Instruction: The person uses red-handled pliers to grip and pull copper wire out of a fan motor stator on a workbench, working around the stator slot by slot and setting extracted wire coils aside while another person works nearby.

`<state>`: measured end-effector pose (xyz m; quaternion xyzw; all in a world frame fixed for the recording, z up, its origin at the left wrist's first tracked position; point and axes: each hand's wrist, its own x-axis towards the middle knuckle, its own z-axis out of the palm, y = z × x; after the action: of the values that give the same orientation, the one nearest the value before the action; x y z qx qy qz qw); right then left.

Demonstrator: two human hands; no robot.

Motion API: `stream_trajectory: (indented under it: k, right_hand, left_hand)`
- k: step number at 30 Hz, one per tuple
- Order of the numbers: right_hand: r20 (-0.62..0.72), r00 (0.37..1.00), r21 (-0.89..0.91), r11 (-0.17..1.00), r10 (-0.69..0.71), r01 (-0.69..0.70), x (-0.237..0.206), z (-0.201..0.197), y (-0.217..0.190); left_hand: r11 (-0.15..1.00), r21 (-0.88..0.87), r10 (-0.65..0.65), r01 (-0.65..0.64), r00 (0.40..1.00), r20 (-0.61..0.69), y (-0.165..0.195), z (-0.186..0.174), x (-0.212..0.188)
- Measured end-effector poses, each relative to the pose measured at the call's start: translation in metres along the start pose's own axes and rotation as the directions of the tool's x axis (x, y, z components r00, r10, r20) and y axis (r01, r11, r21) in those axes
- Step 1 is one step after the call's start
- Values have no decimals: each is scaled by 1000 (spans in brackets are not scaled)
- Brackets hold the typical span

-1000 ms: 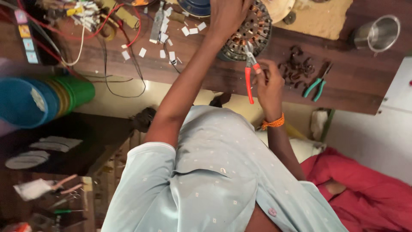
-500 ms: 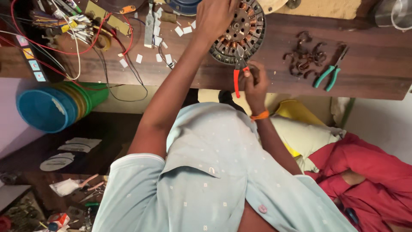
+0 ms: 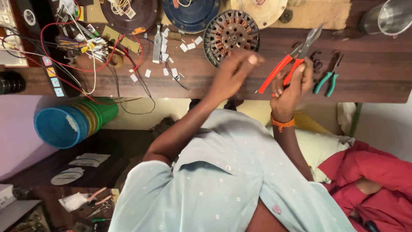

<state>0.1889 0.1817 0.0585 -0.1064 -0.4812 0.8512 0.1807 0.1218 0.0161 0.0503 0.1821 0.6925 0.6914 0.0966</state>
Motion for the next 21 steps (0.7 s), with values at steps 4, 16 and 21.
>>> stream_trajectory:
  k: [4,16,21]
  right_hand:
    - [35,993,-440,890,-113,117,2,9,-13]
    - [108,968,-718,691,226,-82,-22,-30,-7]
    - [52,934,-672,705,354,-229,-28,-30,28]
  left_hand:
    - [605,-662,-261,442,896,359,-9,47,-18]
    - [952,141,-287,272,952,105,-28,-24,-39]
    - [930,364,74,-59,997,-29,-23,-81,21]
